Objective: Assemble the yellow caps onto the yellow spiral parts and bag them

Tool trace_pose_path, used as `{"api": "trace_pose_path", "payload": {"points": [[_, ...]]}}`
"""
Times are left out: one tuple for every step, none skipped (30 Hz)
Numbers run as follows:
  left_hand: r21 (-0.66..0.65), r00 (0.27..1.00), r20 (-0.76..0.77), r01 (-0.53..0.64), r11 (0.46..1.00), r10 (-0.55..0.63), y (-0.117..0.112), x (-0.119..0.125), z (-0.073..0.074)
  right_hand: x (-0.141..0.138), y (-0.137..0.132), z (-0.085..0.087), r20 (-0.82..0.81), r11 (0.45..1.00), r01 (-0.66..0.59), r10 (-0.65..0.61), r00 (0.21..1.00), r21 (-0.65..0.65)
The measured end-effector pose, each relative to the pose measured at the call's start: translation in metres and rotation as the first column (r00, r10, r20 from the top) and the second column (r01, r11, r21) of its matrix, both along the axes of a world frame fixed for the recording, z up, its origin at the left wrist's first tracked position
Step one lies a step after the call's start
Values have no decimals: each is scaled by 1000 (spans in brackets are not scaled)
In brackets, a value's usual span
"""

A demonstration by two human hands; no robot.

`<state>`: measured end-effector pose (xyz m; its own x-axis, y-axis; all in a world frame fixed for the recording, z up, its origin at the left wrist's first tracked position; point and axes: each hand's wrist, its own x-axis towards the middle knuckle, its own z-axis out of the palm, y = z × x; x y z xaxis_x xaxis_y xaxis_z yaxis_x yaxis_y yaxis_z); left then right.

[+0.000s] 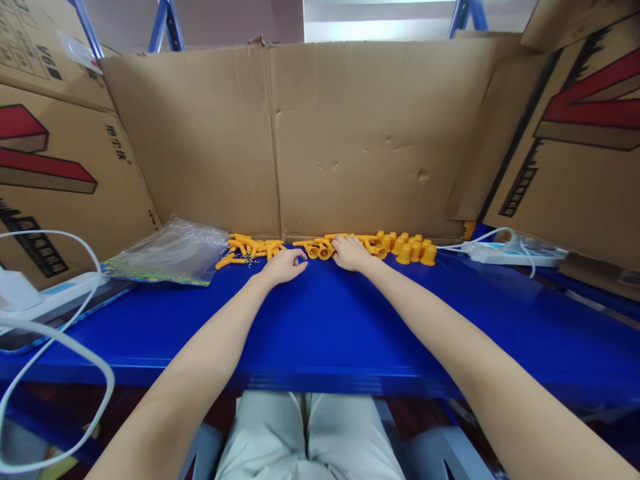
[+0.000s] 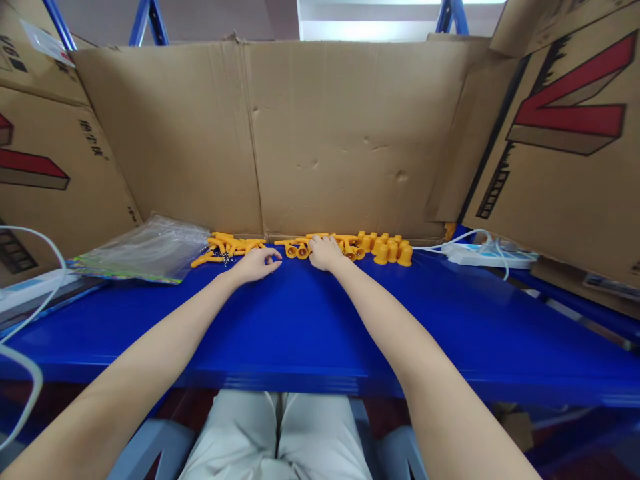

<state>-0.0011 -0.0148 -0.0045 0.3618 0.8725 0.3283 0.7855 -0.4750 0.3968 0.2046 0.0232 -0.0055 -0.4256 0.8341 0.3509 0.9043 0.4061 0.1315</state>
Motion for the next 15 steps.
{"api": "trace_pose_path", "payload": {"points": [[-3,1000,1,-2,1000,2,0,0,0,0,1,-1,-26,1000,0,0,1000,-12],[-7,1000,1,-5,1000,5,-1,0,0,0,3,-1,-59,999,0,-2,998,-33],[-11,1000,1,-9,1000,9,-1,0,0,0,5,0,-98,998,-3,-3,995,-61],[-14,1000,-1,-11,1000,11,-1,0,0,2,8,2,-147,996,-5,-9,989,-90],[-16,1000,-4,-12,1000,12,-1,0,0,4,10,5,-200,994,-6,-17,980,-113],[-15,1000,-7,-13,1000,13,-1,0,0,8,12,8,-254,992,-5,-27,967,-125],[-13,1000,-9,-12,1000,12,-1,0,0,14,14,12,-308,992,13,-51,950,-123],[-11,1000,-11,-11,1000,11,-1,0,0,22,16,17,-347,994,31,-67,935,-107],[-11,1000,-13,-9,1000,9,0,0,0,32,16,21,-373,994,67,-95,923,-87],[-9,1000,-16,-9,1000,8,0,1,0,43,15,25,-386,989,129,-147,911,-72],[-8,1000,-21,-8,1000,8,0,1,1,54,13,27,-382,978,197,-210,900,-72],[-7,1000,-29,-7,1000,7,0,1,1,66,9,28,-362,957,280,-287,887,-74],[-6,999,-37,-7,1000,7,0,1,1,78,5,27,-330,928,366,-369,869,-74],[-4,999,-45,-8,1000,8,0,1,1,89,0,24,-297,896,441,-437,849,-56],[-2,999,-52,-9,1000,9,0,1,1,99,-4,21,-272,861,507,-498,823,-42]]}}
